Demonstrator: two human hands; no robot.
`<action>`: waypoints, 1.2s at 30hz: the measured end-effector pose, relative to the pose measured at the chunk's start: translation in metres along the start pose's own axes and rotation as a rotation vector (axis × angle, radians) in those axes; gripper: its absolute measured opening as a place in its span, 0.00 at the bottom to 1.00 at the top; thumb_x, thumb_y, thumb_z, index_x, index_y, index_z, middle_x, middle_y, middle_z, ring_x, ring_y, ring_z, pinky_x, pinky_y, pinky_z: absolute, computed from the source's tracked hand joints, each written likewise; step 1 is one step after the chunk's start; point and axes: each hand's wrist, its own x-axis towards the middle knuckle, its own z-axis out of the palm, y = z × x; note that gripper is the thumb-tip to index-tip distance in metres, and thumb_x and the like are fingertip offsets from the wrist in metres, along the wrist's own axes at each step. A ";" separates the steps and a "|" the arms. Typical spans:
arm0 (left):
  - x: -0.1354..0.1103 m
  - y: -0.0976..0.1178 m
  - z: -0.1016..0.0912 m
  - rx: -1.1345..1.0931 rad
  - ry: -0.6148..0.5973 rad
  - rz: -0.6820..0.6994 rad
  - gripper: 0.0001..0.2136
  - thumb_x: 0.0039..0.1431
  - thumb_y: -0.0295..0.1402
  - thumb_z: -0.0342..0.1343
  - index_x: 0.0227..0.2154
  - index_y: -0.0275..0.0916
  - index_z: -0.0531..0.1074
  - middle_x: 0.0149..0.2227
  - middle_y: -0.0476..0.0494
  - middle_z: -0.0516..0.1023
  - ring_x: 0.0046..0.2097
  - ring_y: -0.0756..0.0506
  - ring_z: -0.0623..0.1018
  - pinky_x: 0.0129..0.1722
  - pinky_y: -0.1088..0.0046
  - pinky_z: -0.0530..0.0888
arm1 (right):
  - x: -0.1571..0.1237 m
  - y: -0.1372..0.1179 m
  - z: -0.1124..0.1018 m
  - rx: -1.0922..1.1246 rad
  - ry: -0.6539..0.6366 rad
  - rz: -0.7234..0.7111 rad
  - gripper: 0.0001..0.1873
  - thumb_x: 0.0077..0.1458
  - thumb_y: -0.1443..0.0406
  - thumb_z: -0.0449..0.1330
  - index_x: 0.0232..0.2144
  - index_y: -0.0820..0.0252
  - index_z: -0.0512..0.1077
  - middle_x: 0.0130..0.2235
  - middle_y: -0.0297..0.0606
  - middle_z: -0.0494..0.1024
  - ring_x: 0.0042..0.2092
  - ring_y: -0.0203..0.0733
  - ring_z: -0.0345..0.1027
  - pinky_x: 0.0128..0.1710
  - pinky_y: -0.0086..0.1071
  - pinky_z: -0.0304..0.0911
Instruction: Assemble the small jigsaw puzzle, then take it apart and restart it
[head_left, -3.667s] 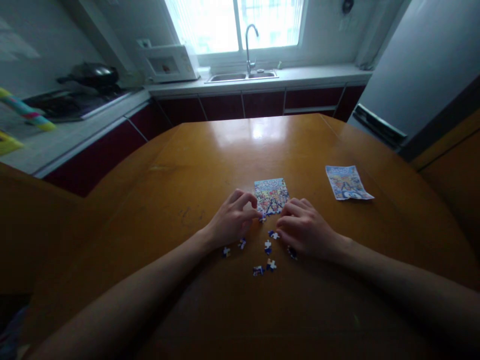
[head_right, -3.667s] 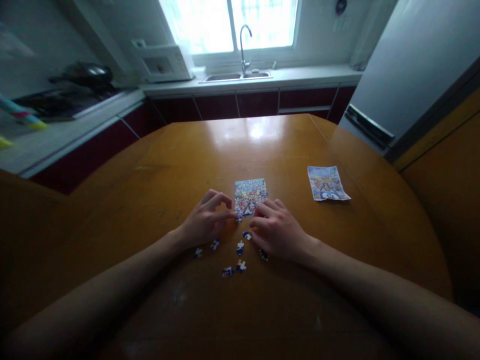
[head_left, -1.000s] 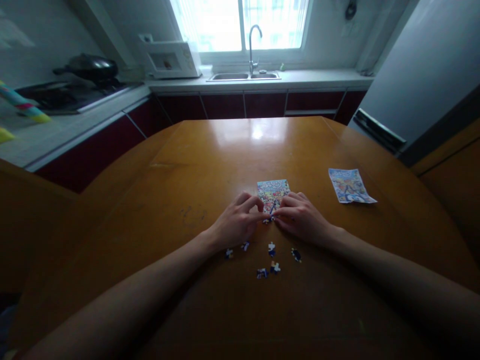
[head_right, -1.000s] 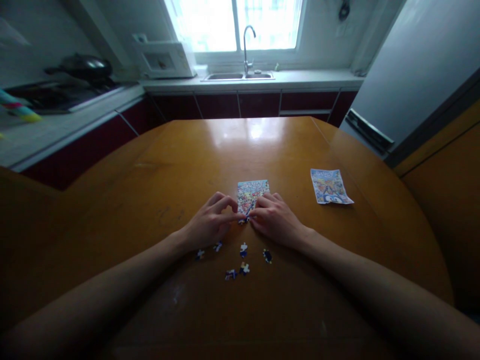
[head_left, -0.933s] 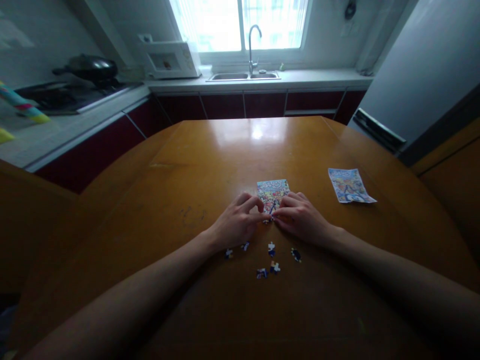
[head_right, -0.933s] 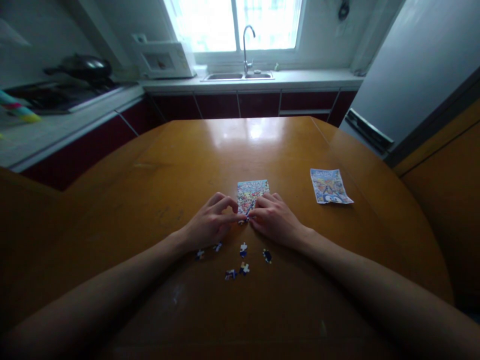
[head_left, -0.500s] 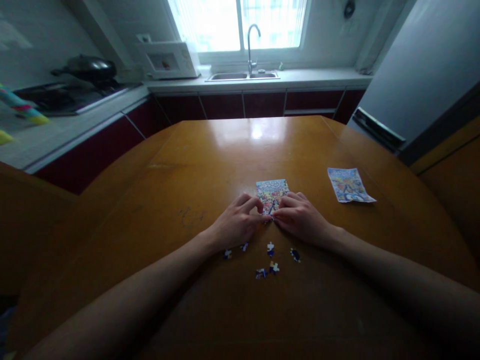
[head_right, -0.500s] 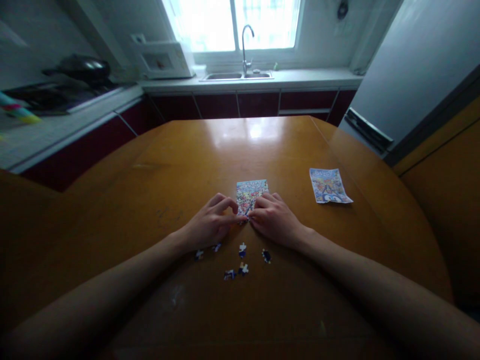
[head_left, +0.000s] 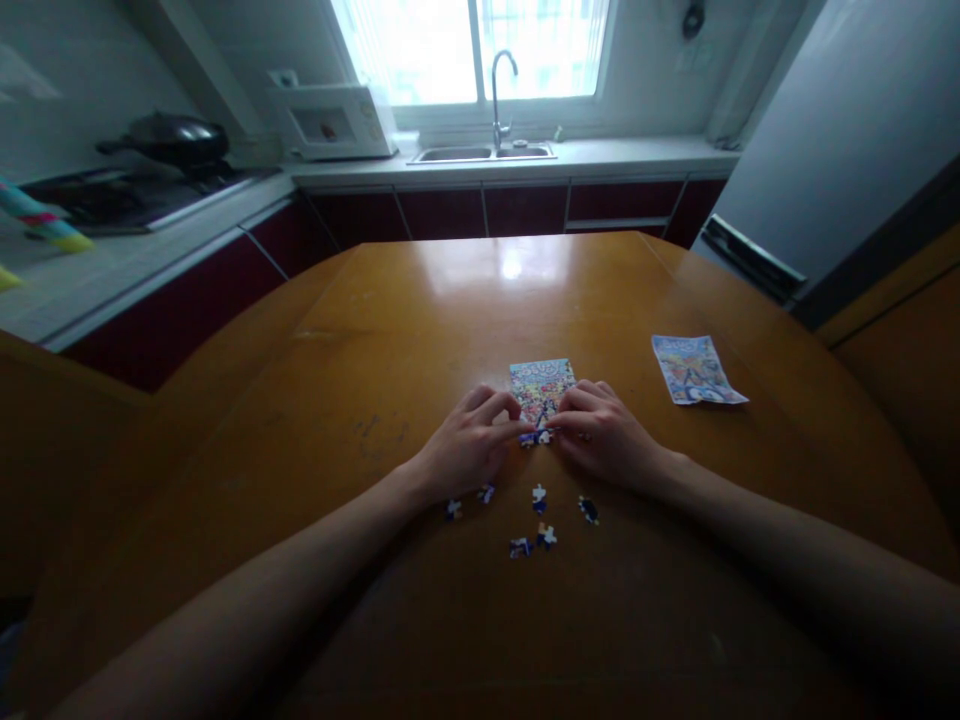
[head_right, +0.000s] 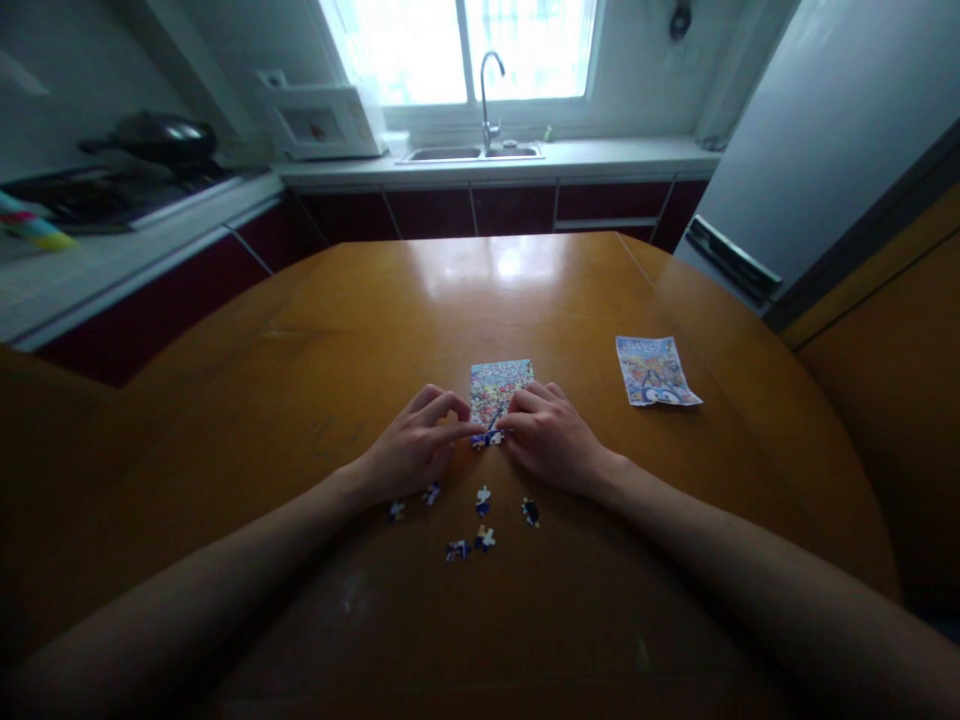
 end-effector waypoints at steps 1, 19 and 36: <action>0.000 0.000 0.000 0.000 0.010 0.000 0.23 0.53 0.17 0.52 0.47 0.44 0.77 0.44 0.42 0.73 0.46 0.42 0.66 0.48 0.61 0.73 | 0.000 0.000 -0.001 0.008 0.004 0.003 0.08 0.59 0.68 0.60 0.36 0.53 0.79 0.35 0.38 0.75 0.42 0.45 0.63 0.43 0.40 0.56; 0.001 0.005 0.000 0.038 -0.077 -0.019 0.21 0.55 0.18 0.53 0.48 0.44 0.75 0.47 0.41 0.70 0.49 0.40 0.66 0.51 0.59 0.72 | 0.001 -0.003 0.000 0.151 -0.003 0.057 0.13 0.58 0.74 0.57 0.34 0.55 0.79 0.37 0.39 0.73 0.44 0.45 0.62 0.45 0.40 0.60; 0.002 0.008 -0.001 0.068 -0.072 -0.023 0.18 0.57 0.18 0.53 0.45 0.44 0.76 0.46 0.41 0.70 0.48 0.40 0.65 0.50 0.60 0.72 | -0.001 -0.006 0.000 0.056 -0.056 0.031 0.12 0.58 0.73 0.57 0.35 0.53 0.79 0.42 0.41 0.73 0.47 0.47 0.61 0.48 0.43 0.61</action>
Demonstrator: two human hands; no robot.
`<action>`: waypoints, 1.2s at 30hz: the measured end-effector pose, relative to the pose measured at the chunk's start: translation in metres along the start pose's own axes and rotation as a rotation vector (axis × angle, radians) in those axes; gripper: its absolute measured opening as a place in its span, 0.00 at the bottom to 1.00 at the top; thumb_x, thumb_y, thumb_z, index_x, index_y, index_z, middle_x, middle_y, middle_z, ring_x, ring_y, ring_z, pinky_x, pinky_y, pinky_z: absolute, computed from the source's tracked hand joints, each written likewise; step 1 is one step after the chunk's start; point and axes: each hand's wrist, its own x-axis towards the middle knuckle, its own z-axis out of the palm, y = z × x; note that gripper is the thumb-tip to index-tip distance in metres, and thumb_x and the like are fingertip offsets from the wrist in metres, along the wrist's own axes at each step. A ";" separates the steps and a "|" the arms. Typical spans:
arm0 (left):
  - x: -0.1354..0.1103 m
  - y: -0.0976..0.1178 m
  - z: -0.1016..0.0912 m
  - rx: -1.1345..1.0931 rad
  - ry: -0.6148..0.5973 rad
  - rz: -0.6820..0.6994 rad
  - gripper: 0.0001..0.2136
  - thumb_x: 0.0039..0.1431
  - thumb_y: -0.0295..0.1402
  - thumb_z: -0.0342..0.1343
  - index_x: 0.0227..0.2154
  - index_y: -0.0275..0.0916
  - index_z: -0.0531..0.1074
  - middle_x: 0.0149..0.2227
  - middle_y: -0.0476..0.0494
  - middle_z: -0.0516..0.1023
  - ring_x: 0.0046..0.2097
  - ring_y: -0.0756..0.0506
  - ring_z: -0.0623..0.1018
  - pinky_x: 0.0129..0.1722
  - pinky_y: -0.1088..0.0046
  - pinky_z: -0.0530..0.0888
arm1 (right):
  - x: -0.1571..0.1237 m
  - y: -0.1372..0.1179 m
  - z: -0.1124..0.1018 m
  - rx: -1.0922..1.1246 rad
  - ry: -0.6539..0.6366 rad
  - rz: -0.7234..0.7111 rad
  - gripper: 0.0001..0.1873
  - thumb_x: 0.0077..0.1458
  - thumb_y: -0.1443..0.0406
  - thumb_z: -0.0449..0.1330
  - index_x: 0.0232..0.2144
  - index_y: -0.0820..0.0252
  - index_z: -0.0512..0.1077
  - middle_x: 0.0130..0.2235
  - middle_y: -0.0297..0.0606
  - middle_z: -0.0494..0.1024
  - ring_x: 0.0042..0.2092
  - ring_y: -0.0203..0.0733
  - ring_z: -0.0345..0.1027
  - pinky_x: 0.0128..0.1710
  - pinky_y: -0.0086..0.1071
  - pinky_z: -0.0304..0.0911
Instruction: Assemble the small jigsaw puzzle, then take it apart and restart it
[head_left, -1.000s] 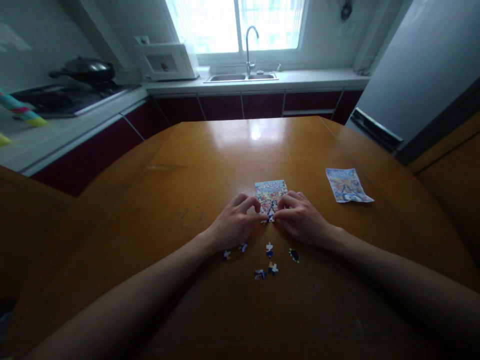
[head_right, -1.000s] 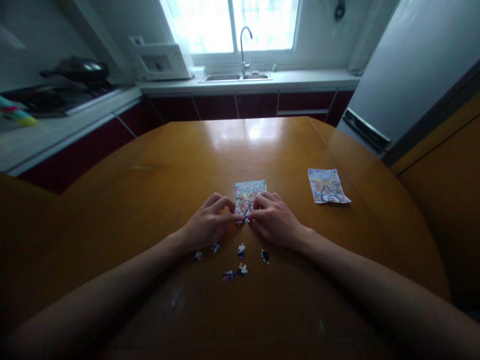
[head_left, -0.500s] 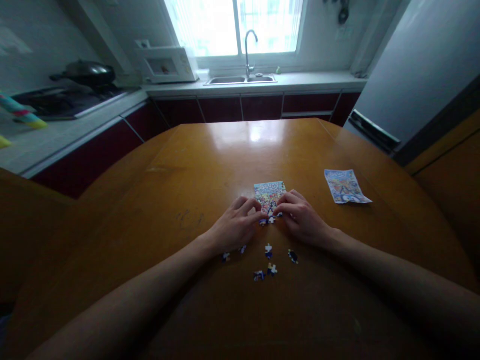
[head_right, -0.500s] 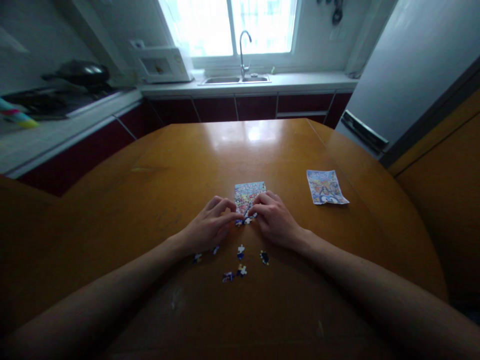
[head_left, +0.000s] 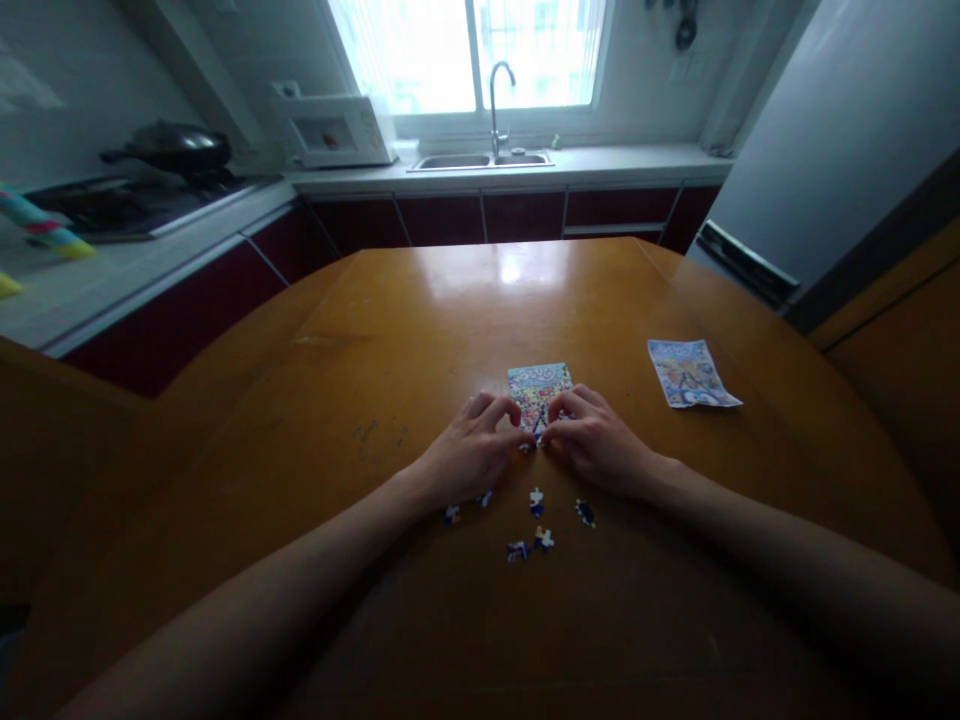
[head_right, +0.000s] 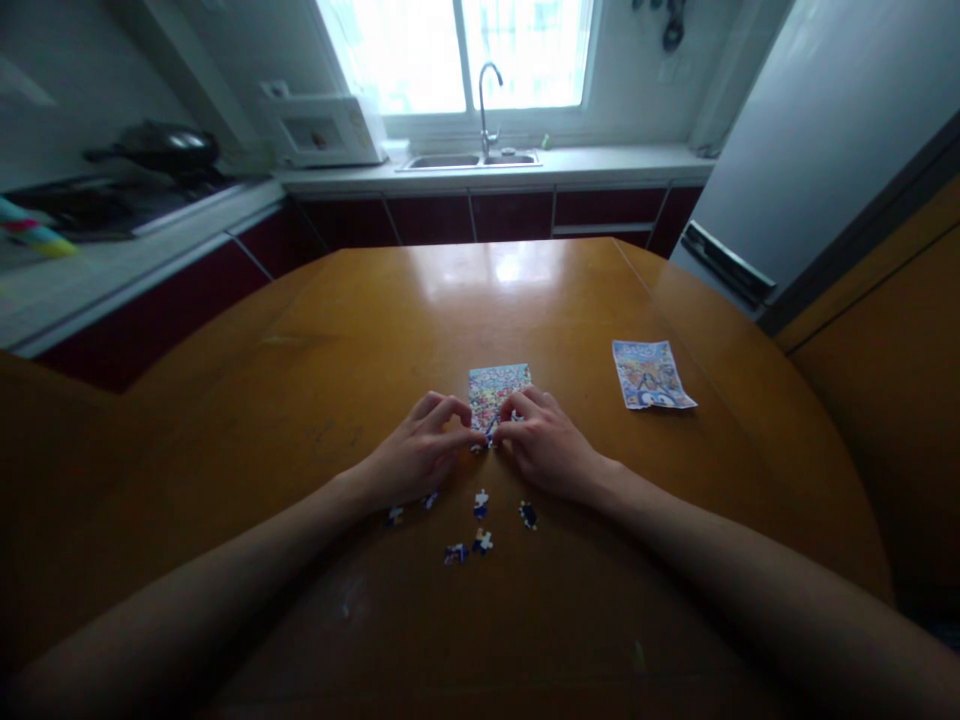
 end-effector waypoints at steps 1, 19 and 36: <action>0.000 0.000 0.000 0.000 0.004 0.005 0.18 0.57 0.18 0.53 0.45 0.44 0.75 0.46 0.41 0.70 0.48 0.41 0.65 0.50 0.60 0.72 | 0.000 -0.001 -0.001 0.002 0.002 0.003 0.12 0.58 0.73 0.57 0.35 0.53 0.79 0.42 0.41 0.74 0.47 0.48 0.62 0.48 0.43 0.61; -0.002 -0.007 0.004 -0.015 0.213 -0.039 0.15 0.58 0.18 0.51 0.44 0.41 0.74 0.42 0.44 0.71 0.45 0.43 0.66 0.45 0.64 0.69 | -0.006 -0.013 -0.010 0.045 -0.131 -0.197 0.10 0.61 0.69 0.59 0.41 0.50 0.78 0.43 0.38 0.75 0.48 0.45 0.63 0.51 0.42 0.61; -0.001 -0.009 0.008 -0.043 0.270 -0.048 0.14 0.58 0.18 0.53 0.40 0.41 0.76 0.40 0.44 0.72 0.44 0.43 0.67 0.43 0.65 0.70 | -0.013 -0.021 -0.001 0.100 -0.154 -0.187 0.08 0.63 0.68 0.58 0.37 0.53 0.78 0.39 0.37 0.74 0.44 0.41 0.62 0.48 0.37 0.60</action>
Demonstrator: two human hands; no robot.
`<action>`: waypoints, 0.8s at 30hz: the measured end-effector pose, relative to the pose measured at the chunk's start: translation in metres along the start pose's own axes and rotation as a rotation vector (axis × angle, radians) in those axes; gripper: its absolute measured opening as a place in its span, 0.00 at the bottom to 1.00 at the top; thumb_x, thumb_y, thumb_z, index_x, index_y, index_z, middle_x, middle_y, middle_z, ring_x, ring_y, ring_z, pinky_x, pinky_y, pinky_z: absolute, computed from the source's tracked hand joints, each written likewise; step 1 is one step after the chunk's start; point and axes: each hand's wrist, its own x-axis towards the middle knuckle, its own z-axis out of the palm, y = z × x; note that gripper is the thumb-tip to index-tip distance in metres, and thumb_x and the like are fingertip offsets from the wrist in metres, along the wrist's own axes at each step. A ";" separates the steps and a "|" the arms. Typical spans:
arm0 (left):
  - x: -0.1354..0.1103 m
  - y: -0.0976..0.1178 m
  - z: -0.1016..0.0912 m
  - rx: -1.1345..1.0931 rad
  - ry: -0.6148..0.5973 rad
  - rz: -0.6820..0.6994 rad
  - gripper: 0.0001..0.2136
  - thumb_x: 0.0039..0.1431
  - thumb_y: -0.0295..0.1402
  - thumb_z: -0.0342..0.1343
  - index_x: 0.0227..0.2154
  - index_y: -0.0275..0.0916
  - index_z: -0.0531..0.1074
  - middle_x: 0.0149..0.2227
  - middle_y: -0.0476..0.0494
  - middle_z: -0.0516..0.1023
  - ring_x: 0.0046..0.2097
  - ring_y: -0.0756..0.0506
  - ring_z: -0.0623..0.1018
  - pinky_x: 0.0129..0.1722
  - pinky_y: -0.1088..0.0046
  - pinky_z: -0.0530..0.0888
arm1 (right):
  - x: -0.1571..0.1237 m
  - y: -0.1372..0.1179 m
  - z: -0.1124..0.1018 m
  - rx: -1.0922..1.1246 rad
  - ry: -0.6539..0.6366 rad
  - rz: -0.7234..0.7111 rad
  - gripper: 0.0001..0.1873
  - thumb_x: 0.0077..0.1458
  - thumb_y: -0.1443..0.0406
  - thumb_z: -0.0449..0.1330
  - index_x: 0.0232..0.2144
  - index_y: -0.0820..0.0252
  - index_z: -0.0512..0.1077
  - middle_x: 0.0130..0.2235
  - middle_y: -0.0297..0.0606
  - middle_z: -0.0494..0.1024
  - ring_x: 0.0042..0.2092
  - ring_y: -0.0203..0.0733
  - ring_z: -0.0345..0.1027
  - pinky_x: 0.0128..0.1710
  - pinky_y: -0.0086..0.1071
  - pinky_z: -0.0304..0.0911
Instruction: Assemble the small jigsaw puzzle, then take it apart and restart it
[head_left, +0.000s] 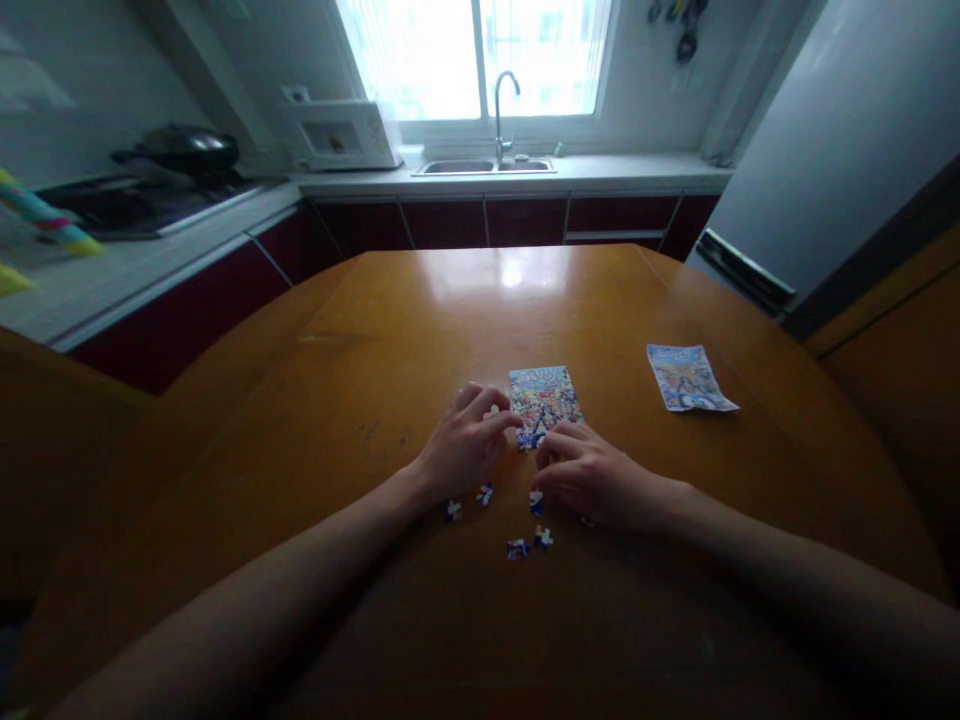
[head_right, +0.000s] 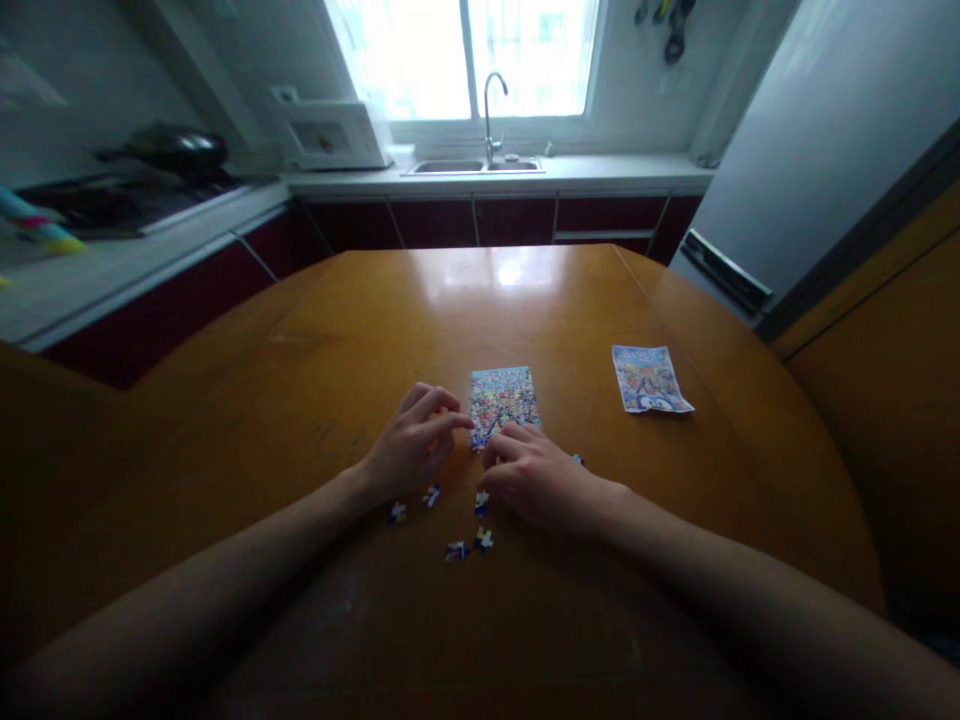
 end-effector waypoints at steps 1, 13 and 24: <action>0.000 0.000 0.000 -0.002 0.000 -0.003 0.13 0.58 0.18 0.53 0.40 0.41 0.76 0.40 0.44 0.72 0.44 0.43 0.67 0.43 0.65 0.70 | 0.000 -0.001 0.003 0.007 -0.014 -0.001 0.09 0.63 0.68 0.58 0.37 0.53 0.78 0.39 0.37 0.74 0.44 0.41 0.62 0.48 0.37 0.60; 0.000 0.000 0.000 -0.022 -0.026 -0.013 0.13 0.58 0.18 0.54 0.41 0.41 0.76 0.40 0.44 0.72 0.44 0.43 0.67 0.45 0.65 0.70 | 0.004 -0.009 -0.002 -0.111 0.000 0.089 0.09 0.64 0.64 0.57 0.32 0.58 0.76 0.39 0.41 0.74 0.43 0.44 0.62 0.45 0.39 0.60; -0.001 -0.001 0.001 -0.023 -0.016 -0.011 0.13 0.58 0.18 0.54 0.40 0.41 0.76 0.39 0.44 0.72 0.43 0.44 0.67 0.44 0.66 0.71 | 0.003 -0.012 -0.005 -0.108 -0.045 0.096 0.11 0.64 0.67 0.56 0.32 0.57 0.77 0.38 0.39 0.74 0.42 0.42 0.62 0.45 0.37 0.59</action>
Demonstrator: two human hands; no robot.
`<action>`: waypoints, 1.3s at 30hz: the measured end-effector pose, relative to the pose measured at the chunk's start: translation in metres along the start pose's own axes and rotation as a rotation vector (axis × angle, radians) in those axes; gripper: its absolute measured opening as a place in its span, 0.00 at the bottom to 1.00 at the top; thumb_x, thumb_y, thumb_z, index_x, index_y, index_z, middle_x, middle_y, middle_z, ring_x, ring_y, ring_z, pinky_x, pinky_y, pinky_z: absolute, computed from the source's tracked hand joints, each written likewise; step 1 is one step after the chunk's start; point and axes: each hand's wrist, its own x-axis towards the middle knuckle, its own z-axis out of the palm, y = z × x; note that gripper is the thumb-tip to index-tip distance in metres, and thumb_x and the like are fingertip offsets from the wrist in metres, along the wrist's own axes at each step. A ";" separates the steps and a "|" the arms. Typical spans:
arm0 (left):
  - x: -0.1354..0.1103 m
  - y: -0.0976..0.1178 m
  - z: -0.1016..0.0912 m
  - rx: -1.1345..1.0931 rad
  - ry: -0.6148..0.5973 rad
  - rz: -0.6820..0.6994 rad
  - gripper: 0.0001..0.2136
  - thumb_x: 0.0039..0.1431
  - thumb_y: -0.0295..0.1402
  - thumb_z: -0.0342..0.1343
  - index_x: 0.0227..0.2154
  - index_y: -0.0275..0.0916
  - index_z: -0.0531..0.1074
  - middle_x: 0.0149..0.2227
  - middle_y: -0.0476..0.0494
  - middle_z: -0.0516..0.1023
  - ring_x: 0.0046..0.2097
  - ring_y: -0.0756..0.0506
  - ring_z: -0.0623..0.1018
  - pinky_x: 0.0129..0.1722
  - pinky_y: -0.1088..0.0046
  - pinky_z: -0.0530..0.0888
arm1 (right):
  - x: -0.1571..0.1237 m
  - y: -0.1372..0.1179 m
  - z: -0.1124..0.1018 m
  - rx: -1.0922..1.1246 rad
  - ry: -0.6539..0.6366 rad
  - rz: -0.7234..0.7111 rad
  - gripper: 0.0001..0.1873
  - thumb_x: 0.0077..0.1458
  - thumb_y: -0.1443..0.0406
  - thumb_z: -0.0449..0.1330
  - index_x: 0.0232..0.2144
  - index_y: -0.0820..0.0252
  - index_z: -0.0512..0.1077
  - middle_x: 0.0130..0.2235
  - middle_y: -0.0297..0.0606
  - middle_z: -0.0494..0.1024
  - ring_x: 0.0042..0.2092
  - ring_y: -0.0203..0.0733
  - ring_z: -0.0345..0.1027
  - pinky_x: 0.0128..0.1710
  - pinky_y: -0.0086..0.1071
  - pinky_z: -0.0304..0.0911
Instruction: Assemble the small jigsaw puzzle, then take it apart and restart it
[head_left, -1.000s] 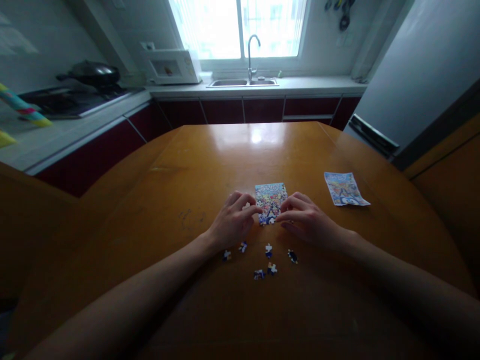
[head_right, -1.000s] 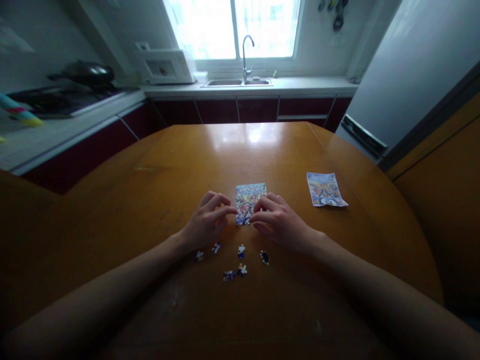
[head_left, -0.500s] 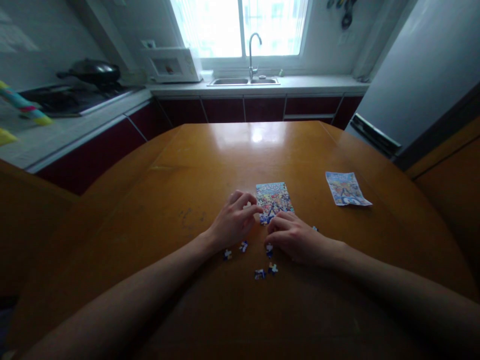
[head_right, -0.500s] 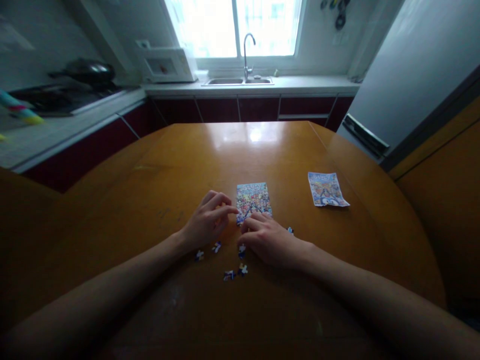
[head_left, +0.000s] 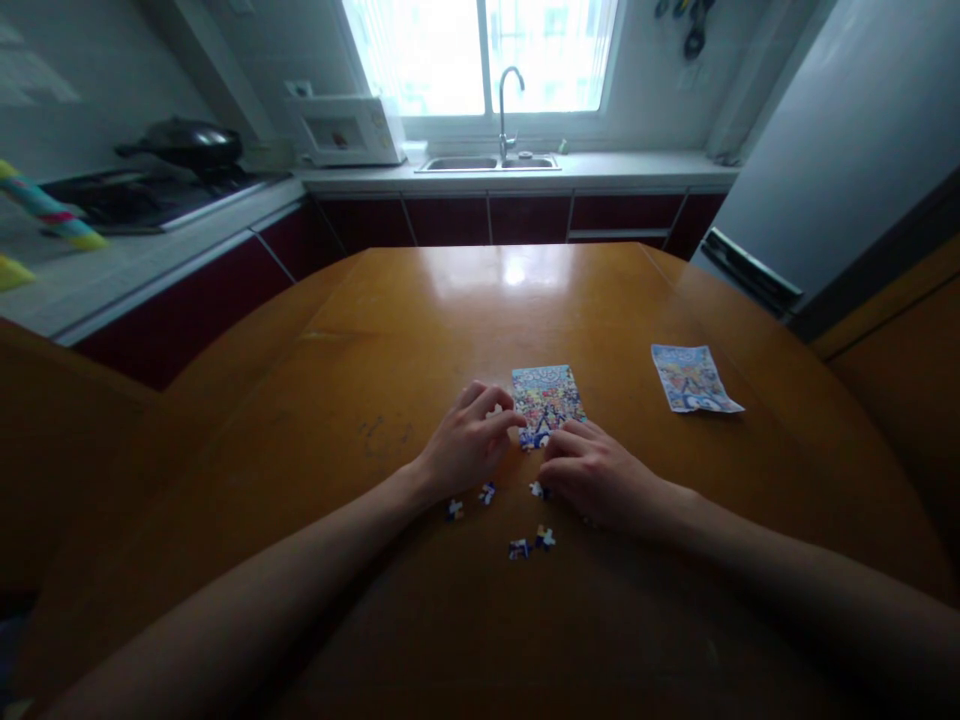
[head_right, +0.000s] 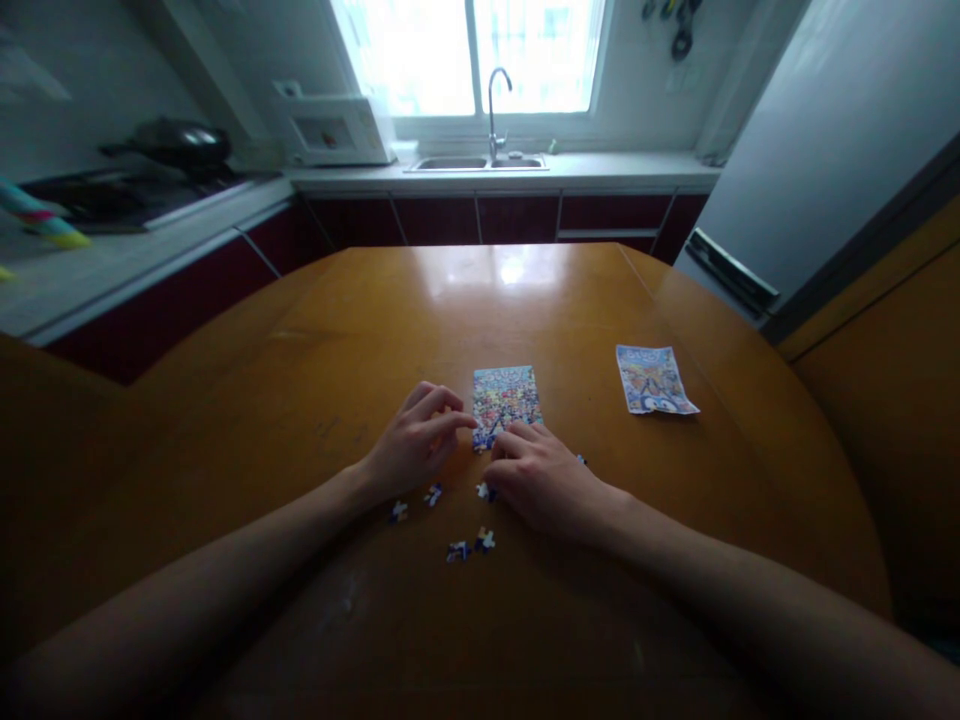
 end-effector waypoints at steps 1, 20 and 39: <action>0.000 0.000 0.000 -0.001 0.001 0.002 0.13 0.58 0.18 0.54 0.40 0.41 0.76 0.39 0.44 0.72 0.43 0.44 0.67 0.44 0.66 0.71 | 0.000 0.000 -0.002 -0.002 0.006 0.005 0.11 0.64 0.67 0.56 0.32 0.57 0.76 0.38 0.39 0.74 0.42 0.42 0.62 0.45 0.37 0.59; 0.000 -0.001 -0.001 -0.021 -0.003 0.018 0.14 0.58 0.18 0.53 0.41 0.41 0.76 0.40 0.44 0.72 0.43 0.44 0.67 0.42 0.66 0.71 | -0.004 0.048 -0.035 0.117 0.163 0.222 0.02 0.56 0.66 0.64 0.31 0.57 0.77 0.35 0.39 0.76 0.41 0.45 0.66 0.44 0.39 0.63; 0.001 0.000 -0.002 -0.061 -0.005 -0.022 0.13 0.60 0.19 0.53 0.40 0.41 0.77 0.39 0.44 0.72 0.43 0.44 0.67 0.41 0.67 0.70 | -0.002 0.049 -0.024 0.067 0.068 0.222 0.03 0.55 0.68 0.64 0.32 0.57 0.78 0.36 0.39 0.77 0.41 0.44 0.66 0.43 0.39 0.62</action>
